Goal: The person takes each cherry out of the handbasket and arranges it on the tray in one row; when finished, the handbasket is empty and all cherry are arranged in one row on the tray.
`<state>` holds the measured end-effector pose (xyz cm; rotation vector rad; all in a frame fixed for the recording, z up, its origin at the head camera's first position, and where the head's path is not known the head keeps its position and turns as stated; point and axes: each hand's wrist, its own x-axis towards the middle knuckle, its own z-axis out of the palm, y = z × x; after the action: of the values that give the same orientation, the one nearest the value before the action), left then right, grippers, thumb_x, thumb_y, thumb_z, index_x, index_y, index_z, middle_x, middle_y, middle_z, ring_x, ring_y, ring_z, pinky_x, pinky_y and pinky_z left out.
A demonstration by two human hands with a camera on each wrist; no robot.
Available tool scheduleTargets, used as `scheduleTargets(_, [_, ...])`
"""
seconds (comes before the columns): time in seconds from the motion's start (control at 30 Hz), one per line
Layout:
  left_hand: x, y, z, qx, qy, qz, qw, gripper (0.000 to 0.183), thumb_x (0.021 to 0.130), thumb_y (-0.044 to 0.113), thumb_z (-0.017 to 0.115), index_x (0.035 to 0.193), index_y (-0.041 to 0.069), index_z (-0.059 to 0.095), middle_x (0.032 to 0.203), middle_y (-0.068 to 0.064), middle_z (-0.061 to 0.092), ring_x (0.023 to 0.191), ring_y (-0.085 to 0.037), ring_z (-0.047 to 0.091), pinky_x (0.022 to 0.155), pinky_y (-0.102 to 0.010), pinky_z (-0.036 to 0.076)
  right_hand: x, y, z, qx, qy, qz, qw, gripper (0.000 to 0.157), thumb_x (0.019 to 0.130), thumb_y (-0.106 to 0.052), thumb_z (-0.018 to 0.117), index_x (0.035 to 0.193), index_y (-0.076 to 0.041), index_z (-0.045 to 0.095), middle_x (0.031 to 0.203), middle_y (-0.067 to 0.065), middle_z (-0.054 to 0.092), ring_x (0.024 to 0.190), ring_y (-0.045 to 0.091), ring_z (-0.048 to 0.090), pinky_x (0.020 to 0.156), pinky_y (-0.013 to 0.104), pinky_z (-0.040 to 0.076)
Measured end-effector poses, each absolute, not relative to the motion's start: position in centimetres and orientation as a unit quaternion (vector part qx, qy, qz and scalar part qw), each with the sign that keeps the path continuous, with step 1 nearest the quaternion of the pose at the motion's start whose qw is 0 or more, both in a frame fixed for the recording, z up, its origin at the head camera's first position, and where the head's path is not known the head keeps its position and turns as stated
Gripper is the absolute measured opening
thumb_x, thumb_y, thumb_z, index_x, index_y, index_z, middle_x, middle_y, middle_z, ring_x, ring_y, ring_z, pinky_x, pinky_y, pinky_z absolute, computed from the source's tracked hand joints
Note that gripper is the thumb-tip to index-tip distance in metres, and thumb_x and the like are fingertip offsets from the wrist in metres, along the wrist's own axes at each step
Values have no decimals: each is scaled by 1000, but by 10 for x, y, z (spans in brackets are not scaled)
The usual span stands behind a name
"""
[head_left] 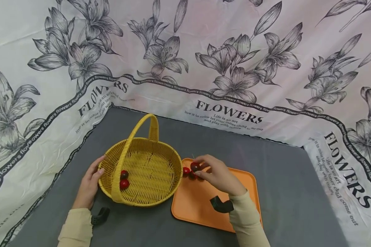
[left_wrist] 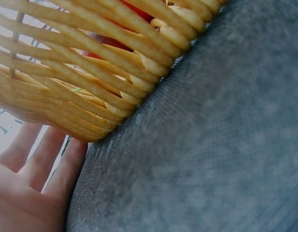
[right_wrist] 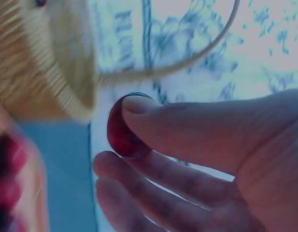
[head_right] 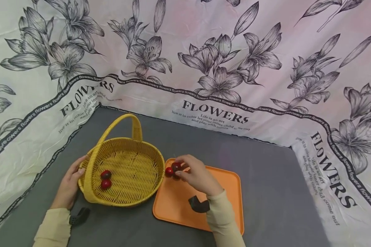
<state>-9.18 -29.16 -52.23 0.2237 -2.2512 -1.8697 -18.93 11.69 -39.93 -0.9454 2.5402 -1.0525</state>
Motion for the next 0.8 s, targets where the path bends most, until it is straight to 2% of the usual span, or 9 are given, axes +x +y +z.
scheduleTargets(0.07, [-91, -291, -522, 78, -764, -632, 102, 49, 104, 35, 39, 151, 26, 31, 152, 7, 32, 126, 4, 33, 89, -5, 33, -184, 133, -410, -295, 879, -359, 102, 37, 91, -17, 66, 127, -16, 56, 120, 1, 59, 103, 18, 61, 80, 29, 52])
scheduleTargets(0.33, [-91, -289, -520, 87, -766, -631, 88, 49, 103, 38, 39, 151, 29, 30, 153, 6, 29, 131, -2, 30, 90, -8, 32, -175, 169, -448, -198, 915, -347, 52, 37, 88, -9, 69, 124, -6, 59, 115, 6, 63, 98, 22, 62, 77, 34, 52])
scheduleTargets(0.6, [-88, -289, -519, 96, -771, -623, 89, 49, 104, 38, 37, 152, 30, 28, 154, 2, 27, 130, -4, 31, 90, -9, 32, -181, 172, -472, -200, 922, -330, 42, 36, 86, -4, 70, 121, -2, 59, 116, 13, 62, 98, 29, 64, 81, 41, 53])
scheduleTargets(0.8, [-89, -289, -520, 93, -761, -636, 81, 50, 103, 38, 38, 152, 31, 28, 155, 1, 26, 131, -4, 31, 90, -9, 32, -181, 167, -480, -191, 928, -317, 33, 35, 84, -2, 71, 117, -2, 60, 112, 13, 63, 94, 29, 64, 82, 44, 52])
